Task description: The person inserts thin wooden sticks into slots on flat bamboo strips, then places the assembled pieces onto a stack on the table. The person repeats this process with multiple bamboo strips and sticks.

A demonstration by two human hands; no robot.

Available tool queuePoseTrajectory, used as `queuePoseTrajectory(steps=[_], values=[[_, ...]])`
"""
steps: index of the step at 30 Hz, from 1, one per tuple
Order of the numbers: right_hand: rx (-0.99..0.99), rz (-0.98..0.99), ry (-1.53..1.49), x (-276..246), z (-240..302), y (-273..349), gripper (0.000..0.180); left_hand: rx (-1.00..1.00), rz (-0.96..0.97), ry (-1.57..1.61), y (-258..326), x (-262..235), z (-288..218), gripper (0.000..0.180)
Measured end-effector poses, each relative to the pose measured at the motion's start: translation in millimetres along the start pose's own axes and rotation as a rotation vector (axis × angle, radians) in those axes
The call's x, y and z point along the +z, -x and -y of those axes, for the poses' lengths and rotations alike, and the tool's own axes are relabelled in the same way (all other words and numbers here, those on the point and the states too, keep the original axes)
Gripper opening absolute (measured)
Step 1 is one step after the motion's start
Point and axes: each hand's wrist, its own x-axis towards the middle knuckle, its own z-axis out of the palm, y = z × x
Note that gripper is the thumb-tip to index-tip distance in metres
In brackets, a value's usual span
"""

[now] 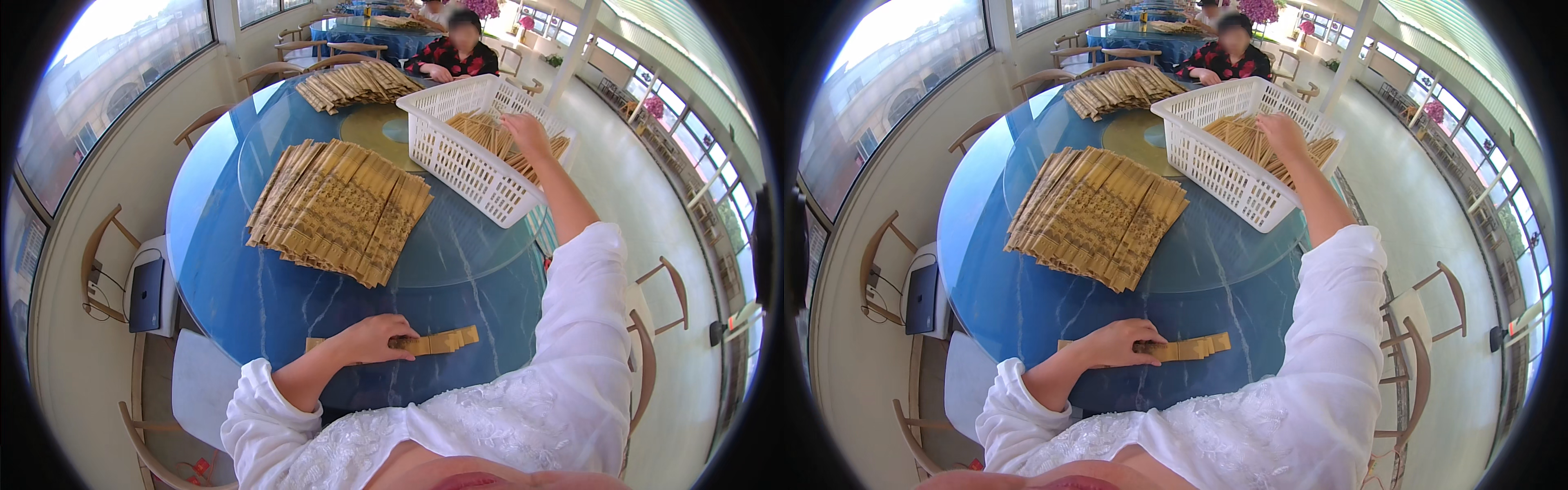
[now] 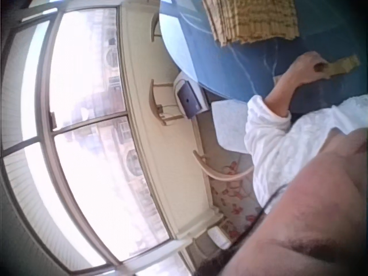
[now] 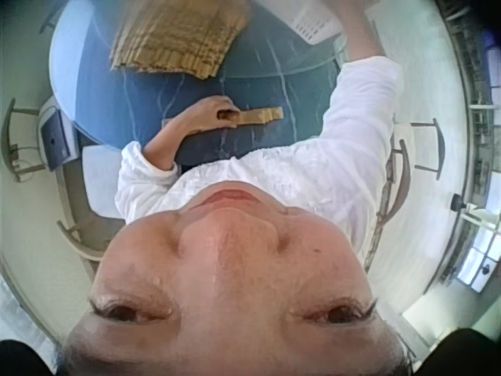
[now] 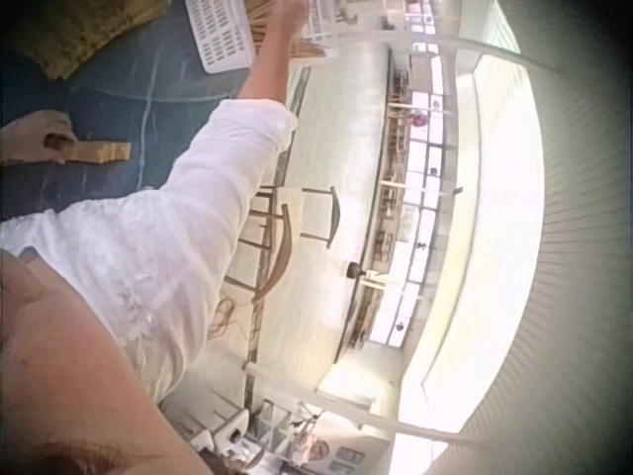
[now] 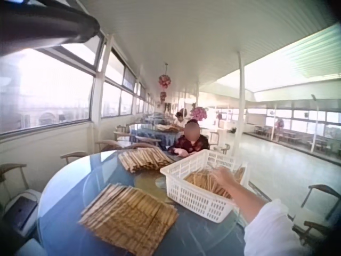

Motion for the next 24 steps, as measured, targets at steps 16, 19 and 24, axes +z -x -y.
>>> queuePoseTrajectory(steps=[16,19,24], values=[[0.834,-0.867,-1.607,-133.6,179.5,159.5,0.027,0.049,-0.648,0.780,-16.5,-4.6,16.5,0.055],[0.972,-0.798,-1.685,-117.9,184.7,186.0,0.025,0.157,-0.599,0.834,-17.2,-3.9,9.7,0.071],[1.070,-0.679,-1.781,-98.0,195.9,211.5,0.024,0.115,-0.376,0.922,-8.7,-1.2,-4.1,0.076]])
